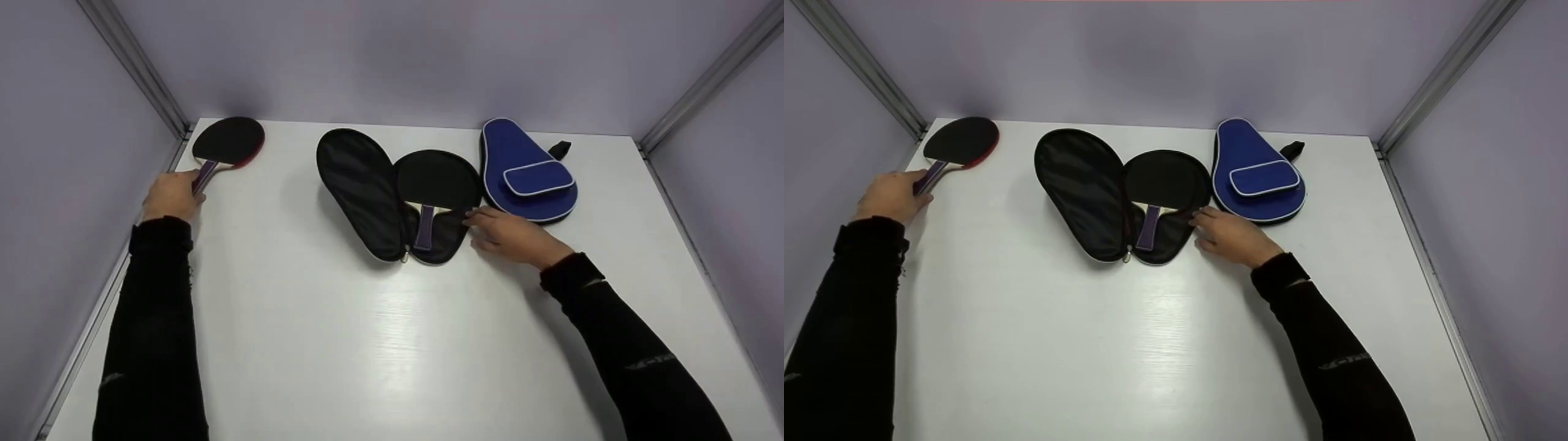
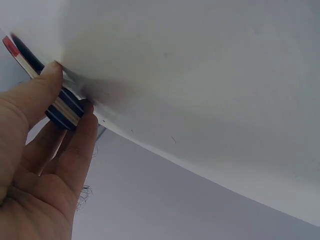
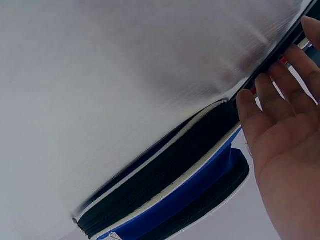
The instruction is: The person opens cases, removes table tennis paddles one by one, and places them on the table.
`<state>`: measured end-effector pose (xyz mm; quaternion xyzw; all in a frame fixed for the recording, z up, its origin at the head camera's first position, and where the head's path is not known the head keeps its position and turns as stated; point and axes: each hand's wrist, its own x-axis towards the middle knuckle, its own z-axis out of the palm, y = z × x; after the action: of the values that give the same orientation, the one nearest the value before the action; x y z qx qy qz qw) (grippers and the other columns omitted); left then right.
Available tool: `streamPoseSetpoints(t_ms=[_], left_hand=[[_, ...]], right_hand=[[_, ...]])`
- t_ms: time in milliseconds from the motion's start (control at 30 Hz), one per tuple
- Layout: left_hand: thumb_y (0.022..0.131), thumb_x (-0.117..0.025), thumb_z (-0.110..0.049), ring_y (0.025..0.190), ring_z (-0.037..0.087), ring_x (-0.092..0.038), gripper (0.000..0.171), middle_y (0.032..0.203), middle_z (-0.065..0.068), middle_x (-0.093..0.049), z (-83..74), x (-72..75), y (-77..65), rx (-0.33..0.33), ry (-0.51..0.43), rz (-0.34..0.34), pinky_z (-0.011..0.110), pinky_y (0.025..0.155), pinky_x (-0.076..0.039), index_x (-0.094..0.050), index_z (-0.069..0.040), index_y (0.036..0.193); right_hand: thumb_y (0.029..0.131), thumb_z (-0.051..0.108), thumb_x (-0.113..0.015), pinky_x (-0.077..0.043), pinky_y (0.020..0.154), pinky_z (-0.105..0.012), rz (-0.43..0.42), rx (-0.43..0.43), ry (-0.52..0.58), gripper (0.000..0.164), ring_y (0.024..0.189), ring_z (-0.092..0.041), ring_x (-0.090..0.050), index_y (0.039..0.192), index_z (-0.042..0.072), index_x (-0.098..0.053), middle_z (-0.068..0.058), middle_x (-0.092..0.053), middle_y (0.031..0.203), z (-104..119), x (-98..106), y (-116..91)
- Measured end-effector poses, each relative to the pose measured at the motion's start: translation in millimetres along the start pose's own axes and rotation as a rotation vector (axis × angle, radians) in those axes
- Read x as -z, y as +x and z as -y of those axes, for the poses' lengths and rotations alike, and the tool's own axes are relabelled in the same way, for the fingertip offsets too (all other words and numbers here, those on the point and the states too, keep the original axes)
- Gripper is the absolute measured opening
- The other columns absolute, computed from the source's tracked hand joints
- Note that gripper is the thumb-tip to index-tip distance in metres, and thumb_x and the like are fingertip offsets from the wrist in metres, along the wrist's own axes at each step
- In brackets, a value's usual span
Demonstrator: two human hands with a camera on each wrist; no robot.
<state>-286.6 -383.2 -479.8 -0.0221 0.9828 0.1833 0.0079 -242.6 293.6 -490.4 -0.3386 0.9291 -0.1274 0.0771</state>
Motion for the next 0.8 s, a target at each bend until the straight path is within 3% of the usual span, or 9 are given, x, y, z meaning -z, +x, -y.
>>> streamPoseSetpoints(t_ms=[133, 267, 367, 467, 600, 800], left_hand=[[0.112, -0.072, -0.001, 0.138, 0.07, -0.064, 0.051, 0.146, 0.046, -0.068, -3.1, -0.4, -0.7, 0.006, -0.012, -0.011, 0.083, 0.109, -0.058, -0.063, 0.004, 0.162], [0.113, -0.068, -0.008, 0.124, 0.071, -0.069, 0.031, 0.131, 0.047, -0.073, -7.8, -1.2, 0.1, -0.016, 0.002, -0.054, 0.083, 0.097, -0.06, -0.071, 0.008, 0.139], [0.114, -0.065, -0.015, 0.114, 0.072, -0.072, 0.028, 0.12, 0.048, -0.073, -15.0, -1.2, 0.7, -0.04, 0.015, -0.098, 0.083, 0.089, -0.061, -0.072, 0.009, 0.127], [0.114, -0.063, -0.019, 0.117, 0.074, -0.071, 0.038, 0.127, 0.049, -0.072, -26.8, 0.0, 2.0, -0.067, 0.03, -0.131, 0.084, 0.092, -0.061, -0.071, 0.011, 0.137], [0.113, -0.063, -0.018, 0.134, 0.074, -0.066, 0.052, 0.147, 0.048, -0.067, -48.3, 2.3, 5.2, -0.102, 0.024, -0.175, 0.085, 0.108, -0.058, -0.065, 0.011, 0.156], [0.115, -0.066, -0.018, 0.14, 0.068, -0.068, 0.049, 0.153, 0.043, -0.068, -82.9, 3.8, 5.6, -0.151, 0.008, -0.239, 0.079, 0.115, -0.059, -0.066, 0.01, 0.156]], right_hand=[[0.114, 0.018, -0.075, -0.054, 0.133, -0.062, -0.002, 0.001, 0.007, 0.048, 0.157, -0.048, -0.063, 0.156, -0.005, -0.069, -0.029, -0.064, 0.167, -1, -1, 0], [0.114, 0.019, -0.075, -0.053, 0.133, -0.063, 0.005, -0.004, 0.026, 0.05, 0.158, -0.049, -0.062, 0.158, -0.004, -0.068, -0.028, -0.063, 0.169, -1, -2, -1], [0.115, 0.021, -0.076, -0.055, 0.132, -0.063, 0.013, -0.004, 0.035, 0.05, 0.157, -0.048, -0.063, 0.158, -0.003, -0.069, -0.027, -0.062, 0.17, 0, -2, 0], [0.115, 0.022, -0.076, -0.057, 0.129, -0.061, 0.014, 0.002, 0.023, 0.049, 0.154, -0.047, -0.066, 0.157, -0.001, -0.07, -0.026, -0.063, 0.169, 1, -2, 0], [0.115, 0.02, -0.076, -0.057, 0.129, -0.06, 0.008, 0.014, 0.0, 0.047, 0.154, -0.047, -0.066, 0.156, -0.002, -0.07, -0.026, -0.065, 0.167, 3, 0, 1], [0.115, 0.019, -0.074, -0.056, 0.131, -0.061, 0.012, 0.019, 0.005, 0.046, 0.156, -0.047, -0.065, 0.155, -0.003, -0.071, -0.027, -0.065, 0.167, 4, 2, 2]])
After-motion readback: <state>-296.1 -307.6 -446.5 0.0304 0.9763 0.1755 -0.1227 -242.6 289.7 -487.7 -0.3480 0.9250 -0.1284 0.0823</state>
